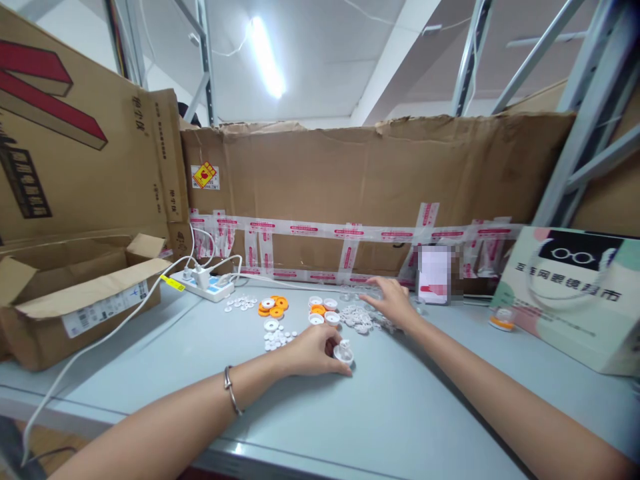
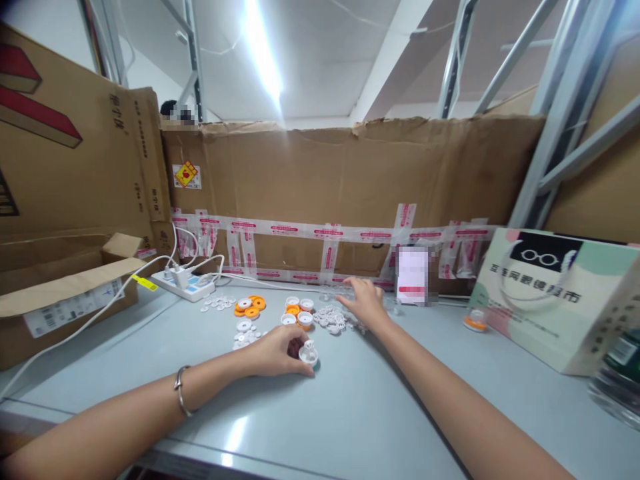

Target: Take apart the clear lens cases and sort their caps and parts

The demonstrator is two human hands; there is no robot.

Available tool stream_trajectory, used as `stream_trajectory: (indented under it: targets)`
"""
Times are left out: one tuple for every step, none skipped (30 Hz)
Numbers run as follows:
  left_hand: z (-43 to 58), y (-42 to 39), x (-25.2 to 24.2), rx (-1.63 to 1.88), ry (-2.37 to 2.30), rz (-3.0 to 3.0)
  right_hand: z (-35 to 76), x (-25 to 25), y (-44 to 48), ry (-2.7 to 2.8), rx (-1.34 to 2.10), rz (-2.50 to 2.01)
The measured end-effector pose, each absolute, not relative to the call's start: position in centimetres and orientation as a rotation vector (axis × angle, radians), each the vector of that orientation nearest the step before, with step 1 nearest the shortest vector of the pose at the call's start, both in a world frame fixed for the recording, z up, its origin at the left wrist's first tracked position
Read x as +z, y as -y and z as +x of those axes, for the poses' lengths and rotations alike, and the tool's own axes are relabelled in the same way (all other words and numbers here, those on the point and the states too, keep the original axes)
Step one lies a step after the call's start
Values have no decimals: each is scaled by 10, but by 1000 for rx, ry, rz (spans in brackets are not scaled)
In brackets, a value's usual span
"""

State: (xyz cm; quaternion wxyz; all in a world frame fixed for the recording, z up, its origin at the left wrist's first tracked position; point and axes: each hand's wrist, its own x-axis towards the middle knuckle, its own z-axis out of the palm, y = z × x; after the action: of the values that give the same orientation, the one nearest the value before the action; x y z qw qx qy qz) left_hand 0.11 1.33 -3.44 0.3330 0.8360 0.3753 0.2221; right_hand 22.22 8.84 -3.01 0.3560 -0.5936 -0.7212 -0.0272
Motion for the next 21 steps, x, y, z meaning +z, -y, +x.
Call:
stream_trajectory:
  targets:
    - [1,-14,-35,580,-975,2185,217,-24,-79,1876,15,-1461]
    - [1,-14,-35,580,-976,2186,210,-18,-68,1939,157,-1357]
    - [2,-14,-35,579,-980,2186,204,-13,-55,2053,339,-1255]
    - [2,-15,-35,582,-978,2184,197,-9,-43,2176,497,-1162]
    - [3,-15,-36,591,-959,2182,191,-7,-31,2287,601,-1085]
    - [3,-15,-36,602,-925,2175,185,-6,-20,2374,654,-1029]
    - [4,-15,-36,611,-883,2163,180,-8,-11,2415,661,-998]
    - [4,-15,-36,618,-845,2151,177,-11,-4,2422,635,-984]
    - [4,-15,-36,625,-824,2143,174,-14,0,2409,595,-977]
    - [4,-16,-37,629,-829,2139,171,-19,3,2378,550,-976]
    - [4,-16,-37,629,-854,2136,170,-23,4,2343,508,-975]
    - [3,-17,-37,624,-885,2132,168,-27,5,2311,475,-971]
    - [3,-18,-36,614,-907,2129,167,-31,5,2283,444,-966]
    - [3,-18,-36,603,-918,2124,166,-35,5,2255,410,-960]
    - [2,-18,-35,592,-919,2118,165,-38,5,2233,374,-949]
    - [2,-19,-35,590,-922,2116,164,-40,6,2219,340,-931]
    - [2,-18,-35,600,-933,2120,162,-41,6,2214,309,-906]
    - [1,-18,-34,612,-953,2134,161,-41,6,2202,282,-879]
    - [0,-17,-35,625,-979,2145,160,-39,7,2166,260,-867]
    - [0,-16,-35,632,-1009,2152,159,-36,7,2096,239,-881]
    - [-1,-15,-35,634,-1032,2157,158,-33,6,1996,219,-917]
